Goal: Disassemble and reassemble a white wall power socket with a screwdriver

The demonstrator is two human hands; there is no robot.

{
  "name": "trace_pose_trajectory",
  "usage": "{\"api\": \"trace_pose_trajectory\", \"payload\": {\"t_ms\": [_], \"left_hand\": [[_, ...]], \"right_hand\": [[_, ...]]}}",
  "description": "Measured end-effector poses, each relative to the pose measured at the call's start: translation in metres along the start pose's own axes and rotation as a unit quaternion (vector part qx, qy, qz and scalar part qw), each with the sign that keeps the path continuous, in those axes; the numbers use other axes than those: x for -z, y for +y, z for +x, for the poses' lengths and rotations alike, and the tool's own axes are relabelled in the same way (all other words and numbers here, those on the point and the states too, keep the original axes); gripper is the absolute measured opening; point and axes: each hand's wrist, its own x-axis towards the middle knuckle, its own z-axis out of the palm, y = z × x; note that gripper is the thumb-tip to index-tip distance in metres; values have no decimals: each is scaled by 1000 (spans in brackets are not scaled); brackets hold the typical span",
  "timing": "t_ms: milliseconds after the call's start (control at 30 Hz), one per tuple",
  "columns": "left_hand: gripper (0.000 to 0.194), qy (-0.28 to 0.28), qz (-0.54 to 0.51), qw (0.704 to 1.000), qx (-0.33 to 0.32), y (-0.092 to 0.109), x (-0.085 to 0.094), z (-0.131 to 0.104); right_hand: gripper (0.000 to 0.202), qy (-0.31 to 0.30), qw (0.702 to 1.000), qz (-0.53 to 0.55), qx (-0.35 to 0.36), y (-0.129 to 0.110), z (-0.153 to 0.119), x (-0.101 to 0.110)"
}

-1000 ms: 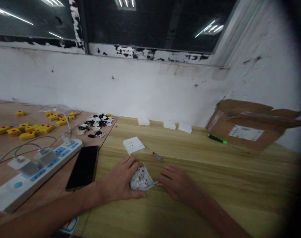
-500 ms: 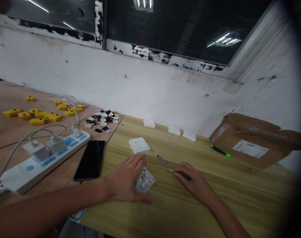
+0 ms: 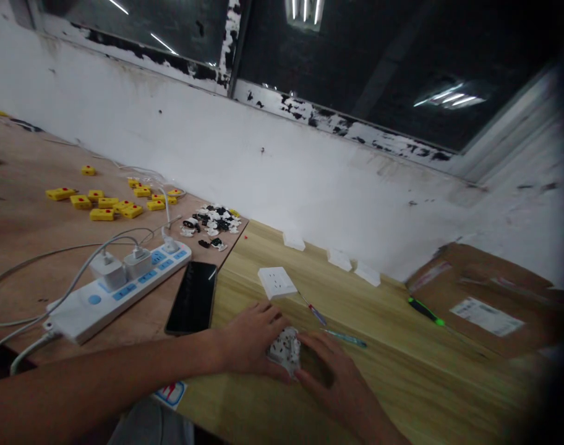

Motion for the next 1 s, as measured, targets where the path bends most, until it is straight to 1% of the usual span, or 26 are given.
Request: {"api": "trace_pose_trajectory", "payload": {"t_ms": [67,133,233,333,433,533,700,767,1000], "left_hand": [[74,8,4,1000,7,0,-1,0],[73,10,3,1000,2,0,-2,0],[72,14,9,1000,-4,-1,-3,-1],[70,15,18,1000,-5,-2,-5,-1],[70,11,23,1000,-6,-3,-6,0],[69,12,27,1000,-8,-3,-6,0],[70,11,25,1000,-6,-1,-6,1],[71,7,24,1000,-7,-1,-6,2],[69,-8,34,999,-6,-1,-4,4]], "right_hand": [[36,-33,999,27,-2,-8,10,-1],[31,-56,997,46,5,-11,20,4],[38,-88,995,46,31,-14,33,12],[47,-110,991,26,72,-14,40,15],[44,-109,989,29,94,-8,40,11],[40,-83,991,54,94,0,38,5],[42,-46,990,77,112,10,34,0],[41,-40,989,81,115,10,33,0],[44,-60,990,44,118,1,34,7]]}}
